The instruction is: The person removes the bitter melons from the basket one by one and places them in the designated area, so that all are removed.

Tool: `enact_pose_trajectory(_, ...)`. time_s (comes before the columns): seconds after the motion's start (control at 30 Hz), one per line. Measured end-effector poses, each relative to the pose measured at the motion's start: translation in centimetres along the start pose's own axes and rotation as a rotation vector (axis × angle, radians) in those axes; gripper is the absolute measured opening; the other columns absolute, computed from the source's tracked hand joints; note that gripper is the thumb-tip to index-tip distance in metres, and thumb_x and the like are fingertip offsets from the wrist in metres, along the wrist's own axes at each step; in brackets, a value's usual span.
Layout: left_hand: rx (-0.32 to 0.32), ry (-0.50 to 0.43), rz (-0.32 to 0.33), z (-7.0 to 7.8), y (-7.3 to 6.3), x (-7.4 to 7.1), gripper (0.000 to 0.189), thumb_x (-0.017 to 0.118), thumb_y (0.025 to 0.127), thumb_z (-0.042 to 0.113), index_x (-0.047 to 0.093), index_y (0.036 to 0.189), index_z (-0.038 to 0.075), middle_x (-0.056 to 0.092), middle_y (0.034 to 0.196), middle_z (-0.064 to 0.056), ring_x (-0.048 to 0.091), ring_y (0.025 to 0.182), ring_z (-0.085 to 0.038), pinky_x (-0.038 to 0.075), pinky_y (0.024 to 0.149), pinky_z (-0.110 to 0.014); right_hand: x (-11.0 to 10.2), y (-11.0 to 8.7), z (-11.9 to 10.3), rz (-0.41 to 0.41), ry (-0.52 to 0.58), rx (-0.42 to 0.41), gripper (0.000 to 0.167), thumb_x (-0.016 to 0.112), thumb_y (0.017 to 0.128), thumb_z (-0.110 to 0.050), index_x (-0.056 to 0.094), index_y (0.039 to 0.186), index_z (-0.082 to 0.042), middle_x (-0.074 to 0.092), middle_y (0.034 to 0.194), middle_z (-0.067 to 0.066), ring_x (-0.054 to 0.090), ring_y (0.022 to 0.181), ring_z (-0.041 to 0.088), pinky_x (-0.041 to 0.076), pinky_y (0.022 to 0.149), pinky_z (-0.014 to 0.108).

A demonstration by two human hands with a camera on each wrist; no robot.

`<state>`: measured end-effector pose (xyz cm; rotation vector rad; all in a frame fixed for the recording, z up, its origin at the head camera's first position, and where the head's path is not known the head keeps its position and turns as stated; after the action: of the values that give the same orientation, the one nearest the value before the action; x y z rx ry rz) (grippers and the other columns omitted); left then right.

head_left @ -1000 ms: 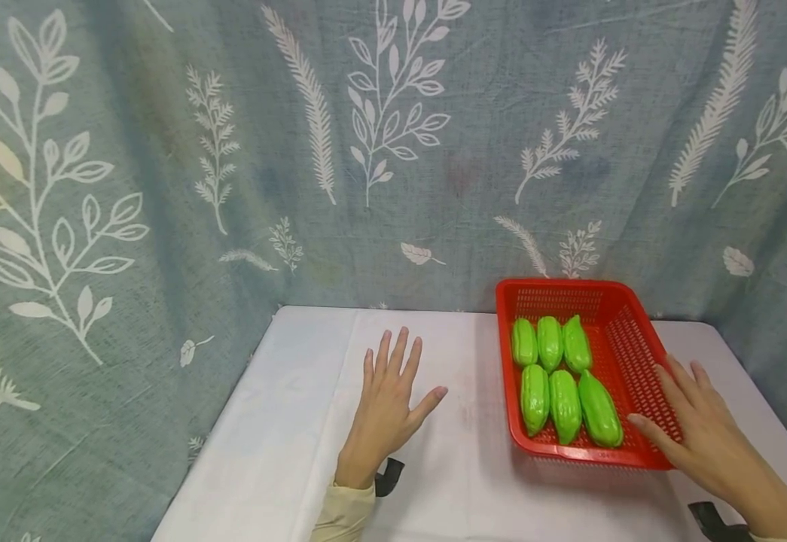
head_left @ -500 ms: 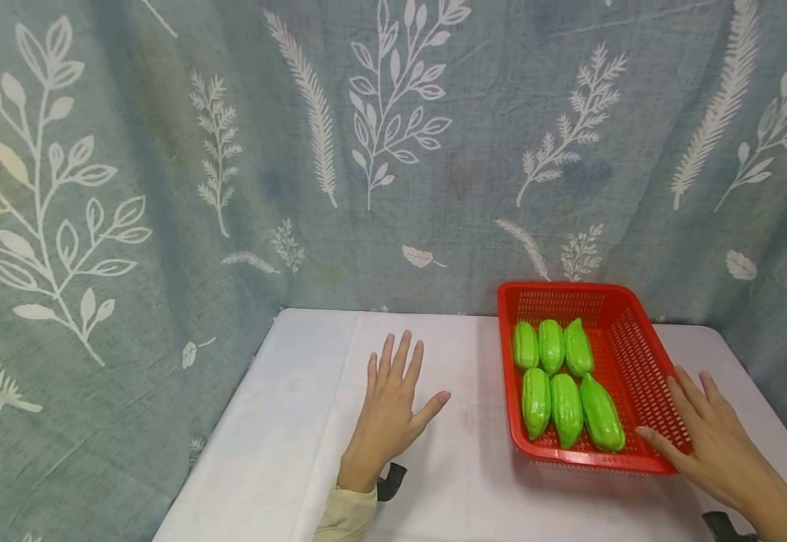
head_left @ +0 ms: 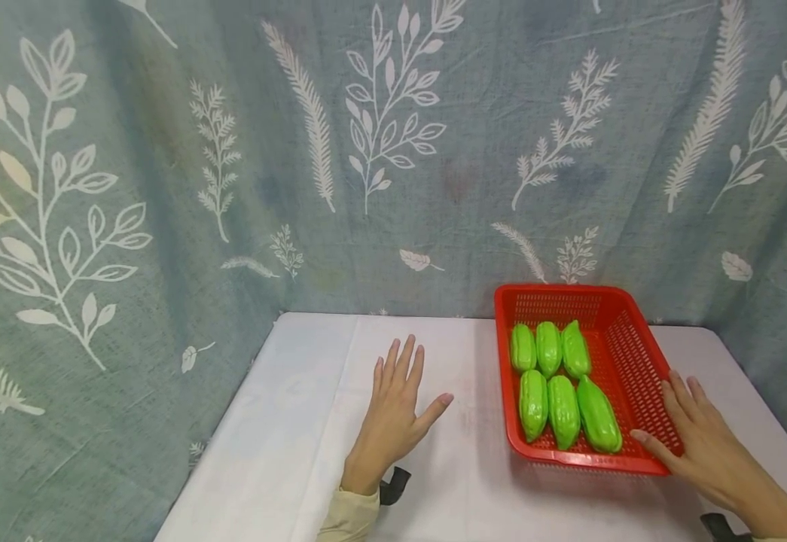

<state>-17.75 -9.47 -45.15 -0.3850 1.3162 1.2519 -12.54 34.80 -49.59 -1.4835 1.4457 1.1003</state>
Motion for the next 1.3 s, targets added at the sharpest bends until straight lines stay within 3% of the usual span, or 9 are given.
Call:
enact_pose_trajectory(0.2, 0.026, -0.094, -0.001, 0.8, 0.6, 0.0, 0.083, 0.053, 0.103, 0.057, 0.034, 0.159, -0.001, 0.028, 0.170, -0.017, 0.025, 0.159, -0.039, 0.026, 0.125, -0.064, -0.2, 0.1, 0.0, -0.039, 0.018, 0.006, 0.107, 0.054, 0.100, -0.060, 0.006, 0.158, 0.015, 0.000, 0.165, 0.042, -0.010, 0.154, 0.058, 0.017, 0.111, 0.084)
enact_pose_trajectory(0.37, 0.033, -0.182, -0.021, 1.4, 1.7, -0.2, 0.082, 0.059, 0.102, 0.052, 0.035, 0.159, -0.001, 0.033, 0.169, -0.014, 0.032, 0.156, -0.033, 0.031, 0.126, -0.053, -0.1, -0.1, 0.0, -0.038, 0.022, -0.007, 0.107, 0.055, 0.100, -0.059, 0.006, 0.157, 0.017, 0.002, 0.163, 0.044, -0.009, 0.153, 0.060, 0.018, 0.110, 0.083)
enact_pose_trajectory(0.6, 0.014, -0.297, -0.049, 3.2, 4.4, -1.5, 0.078, 0.061, 0.102, 0.050, 0.036, 0.159, 0.002, 0.037, 0.167, -0.010, 0.036, 0.155, -0.026, 0.034, 0.126, -0.046, -0.2, -0.1, 0.0, -0.040, 0.001, -0.008, 0.109, 0.054, 0.100, -0.060, 0.004, 0.157, 0.018, 0.001, 0.163, 0.045, -0.004, 0.152, 0.062, 0.021, 0.108, 0.084)
enact_pose_trajectory(0.8, -0.013, -0.417, -0.086, 5.1, 6.8, -2.6, 0.073, 0.061, 0.101, 0.048, 0.042, 0.157, 0.005, 0.042, 0.164, -0.013, 0.040, 0.153, -0.030, 0.036, 0.124, -0.051, -0.2, -0.1, -0.2, -0.054, 0.008, -0.007, 0.110, 0.054, 0.100, -0.061, 0.000, 0.157, 0.016, -0.003, 0.163, 0.044, -0.006, 0.152, 0.062, 0.020, 0.108, 0.085)
enact_pose_trajectory(1.1, -0.021, -0.540, -0.112, 7.3, 10.8, -1.7, 0.063, 0.059, 0.102, 0.047, 0.052, 0.151, 0.008, 0.054, 0.156, -0.010, 0.053, 0.144, -0.026, 0.044, 0.119, -0.044, -0.3, -0.2, -0.3, -0.068, 0.041, -0.004, 0.111, 0.054, 0.100, -0.061, -0.005, 0.158, 0.013, -0.007, 0.165, 0.042, -0.007, 0.152, 0.062, 0.019, 0.107, 0.086)
enact_pose_trajectory(1.3, -0.081, -0.596, -0.169, 8.7, 13.0, -0.6, 0.060, 0.060, 0.102, 0.046, 0.055, 0.150, 0.009, 0.058, 0.152, -0.010, 0.059, 0.137, -0.026, 0.050, 0.113, -0.040, 0.3, -0.6, -0.8, -0.019, 0.084, -0.046, 0.109, 0.057, 0.100, -0.057, 0.001, 0.157, 0.016, -0.005, 0.165, 0.041, -0.011, 0.154, 0.058, 0.013, 0.113, 0.083)
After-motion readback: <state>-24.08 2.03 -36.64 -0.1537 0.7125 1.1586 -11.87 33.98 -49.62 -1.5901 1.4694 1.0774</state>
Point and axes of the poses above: each hand's wrist, its own y-axis towards the middle knuckle, its own x-axis out of the palm, z = x × y, the point moved 2 cm from there along y, towards the middle knuckle
